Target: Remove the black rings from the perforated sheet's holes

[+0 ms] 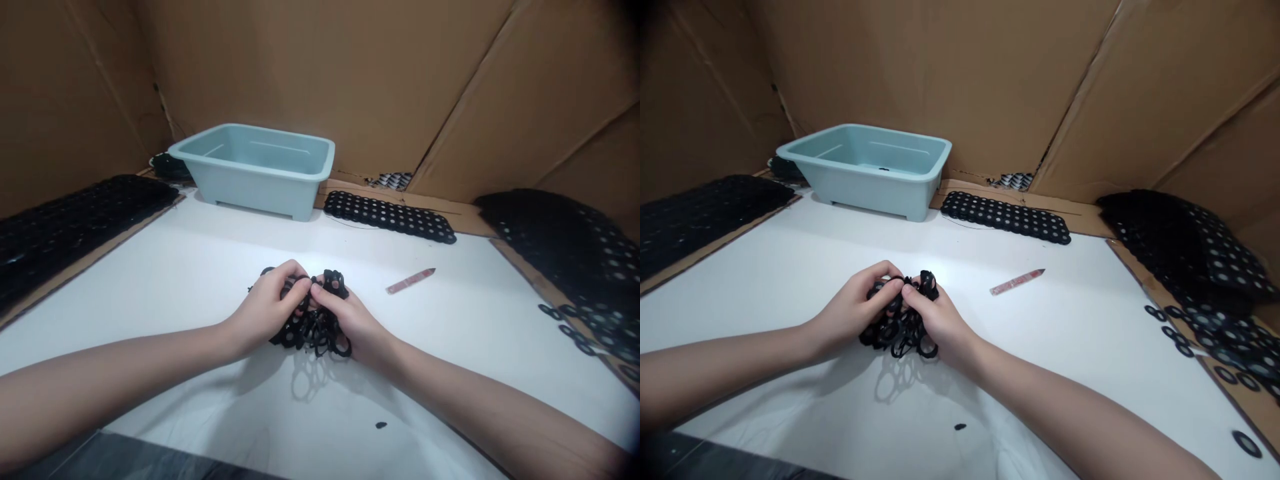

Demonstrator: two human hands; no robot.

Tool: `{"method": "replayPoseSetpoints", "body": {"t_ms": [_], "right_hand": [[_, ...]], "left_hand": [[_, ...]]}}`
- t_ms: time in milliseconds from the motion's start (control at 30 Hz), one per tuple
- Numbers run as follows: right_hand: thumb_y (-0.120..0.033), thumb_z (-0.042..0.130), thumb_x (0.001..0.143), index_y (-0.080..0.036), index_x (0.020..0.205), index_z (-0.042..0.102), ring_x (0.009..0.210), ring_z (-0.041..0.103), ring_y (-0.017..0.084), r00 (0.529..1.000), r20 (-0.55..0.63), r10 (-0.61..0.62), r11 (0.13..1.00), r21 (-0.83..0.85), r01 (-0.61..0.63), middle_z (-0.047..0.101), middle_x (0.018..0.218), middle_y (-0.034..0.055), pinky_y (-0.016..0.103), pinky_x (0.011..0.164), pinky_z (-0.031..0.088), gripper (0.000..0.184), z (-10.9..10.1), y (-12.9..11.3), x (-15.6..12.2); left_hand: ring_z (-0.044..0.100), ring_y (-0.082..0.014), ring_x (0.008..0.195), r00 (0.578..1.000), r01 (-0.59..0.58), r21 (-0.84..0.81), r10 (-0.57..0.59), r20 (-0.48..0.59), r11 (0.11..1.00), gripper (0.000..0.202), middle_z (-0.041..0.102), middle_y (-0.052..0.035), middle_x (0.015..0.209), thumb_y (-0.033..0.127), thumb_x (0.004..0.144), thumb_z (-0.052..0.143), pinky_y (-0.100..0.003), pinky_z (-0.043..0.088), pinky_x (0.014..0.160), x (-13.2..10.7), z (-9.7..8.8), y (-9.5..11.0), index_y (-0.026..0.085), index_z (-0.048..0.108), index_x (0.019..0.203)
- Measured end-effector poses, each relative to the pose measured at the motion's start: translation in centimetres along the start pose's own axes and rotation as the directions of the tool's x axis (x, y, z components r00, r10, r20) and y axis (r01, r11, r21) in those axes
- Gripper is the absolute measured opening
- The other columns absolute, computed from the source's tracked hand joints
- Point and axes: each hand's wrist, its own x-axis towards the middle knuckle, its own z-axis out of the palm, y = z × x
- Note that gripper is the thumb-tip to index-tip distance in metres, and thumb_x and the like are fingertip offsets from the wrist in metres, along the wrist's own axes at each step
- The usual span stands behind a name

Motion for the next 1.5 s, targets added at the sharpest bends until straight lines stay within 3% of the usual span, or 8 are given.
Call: {"method": "replayPoseSetpoints", "body": {"t_ms": [100, 267, 567, 767, 900, 1033, 1233, 1500], "right_hand": [[-0.035, 0.061, 0.073, -0.017, 0.081, 0.055, 0.065, 0.054, 0.013, 0.999, -0.043, 0.012, 1.0, 0.027, -0.01, 0.056, 0.069, -0.0001, 0.027, 0.065, 0.042, 0.021, 0.0, 0.0, -0.1], [-0.036, 0.06, 0.073, -0.016, 0.084, 0.055, 0.065, 0.055, 0.014, 1.0, -0.017, 0.013, 0.998, 0.056, -0.012, 0.057, 0.069, 0.0016, 0.028, 0.065, 0.042, 0.024, 0.1, 0.0, -0.2], [-0.043, 0.055, 0.074, -0.017, 0.065, 0.047, 0.059, 0.047, 0.013, 0.993, -0.098, -0.059, 0.974, -0.222, 0.036, 0.05, 0.063, 0.0003, 0.027, 0.058, 0.036, 0.029, -0.1, 0.3, 0.8], [-0.042, 0.055, 0.074, -0.018, 0.073, 0.047, 0.066, 0.048, 0.013, 0.98, -0.158, -0.119, 0.956, -0.283, 0.07, 0.05, 0.07, -0.0006, 0.028, 0.065, 0.037, 0.025, -0.3, 0.2, 0.4], [-0.043, 0.059, 0.071, -0.018, 0.077, 0.046, 0.071, 0.047, 0.013, 0.978, -0.107, -0.181, 0.94, -0.31, 0.14, 0.049, 0.073, -0.0011, 0.028, 0.069, 0.037, 0.028, -0.2, 0.0, 0.0], [-0.038, 0.064, 0.067, -0.017, 0.074, 0.046, 0.069, 0.046, 0.012, 0.971, -0.076, -0.228, 0.919, -0.346, 0.188, 0.048, 0.072, -0.0018, 0.026, 0.068, 0.037, 0.029, -0.1, -0.2, -0.2], [-0.038, 0.059, 0.071, -0.018, 0.074, 0.044, 0.062, 0.047, 0.012, 0.958, -0.118, -0.263, 0.914, -0.347, 0.208, 0.048, 0.068, -0.0021, 0.029, 0.064, 0.04, 0.025, -0.4, 0.3, -0.2], [-0.039, 0.059, 0.071, -0.018, 0.075, 0.046, 0.065, 0.048, 0.013, 0.959, -0.125, -0.253, 0.915, -0.352, 0.196, 0.049, 0.07, -0.0004, 0.028, 0.064, 0.04, 0.025, -0.3, 0.1, -0.1]], "left_hand": [[0.051, -0.0132, 0.065, 0.999, -0.036, 0.187, 0.035, 0.01, 0.982, 0.016, 0.055, 0.0017, 0.07, 0.033, 0.086, 0.038, -0.026, 0.036, 0.06, -0.1, -0.1, -0.3, 0.02, 0.047, 0.087], [0.052, -0.0131, 0.07, 0.996, -0.08, 0.09, 0.075, 0.056, 0.993, 0.011, 0.055, 0.0007, 0.076, 0.03, 0.085, 0.041, -0.026, 0.038, 0.063, -0.4, -0.2, -0.2, 0.02, 0.043, 0.087], [0.022, -0.0003, 0.035, 0.896, 0.441, -0.386, -0.371, 0.245, 0.81, 0.008, 0.04, 0.0051, 0.055, 0.024, 0.081, 0.048, -0.014, 0.015, 0.035, 2.3, -3.1, 0.7, 0.017, 0.045, 0.081], [0.029, -0.0015, 0.039, 0.969, 0.178, -0.305, -0.221, -0.114, 0.936, 0.009, 0.041, 0.0029, 0.058, 0.021, 0.078, 0.051, -0.015, 0.021, 0.036, 4.2, -7.3, 0.2, 0.014, 0.046, 0.075], [0.039, -0.0067, 0.043, 0.961, 0.185, 0.143, -0.209, 0.178, 0.972, 0.014, 0.05, 0.0005, 0.06, 0.029, 0.077, 0.049, -0.019, 0.029, 0.041, 3.4, -7.1, 0.7, 0.016, 0.05, 0.081], [0.05, -0.012, 0.057, 0.915, -0.082, 0.517, -0.141, 0.378, 0.852, 0.017, 0.058, -0.0015, 0.068, 0.033, 0.078, 0.045, -0.022, 0.034, 0.05, 2.0, -5.7, 1.0, 0.018, 0.053, 0.08], [0.044, -0.0118, 0.047, 0.869, -0.199, 0.615, -0.153, 0.471, 0.763, 0.014, 0.052, -0.0001, 0.06, 0.032, 0.08, 0.041, -0.022, 0.028, 0.043, 0.7, -5.1, 1.1, 0.02, 0.048, 0.082], [0.044, -0.0137, 0.045, 0.897, -0.254, 0.645, -0.074, 0.436, 0.721, 0.019, 0.053, -0.0028, 0.059, 0.029, 0.081, 0.037, -0.024, 0.024, 0.042, -1.1, -3.0, 0.6, 0.017, 0.048, 0.091]]}}
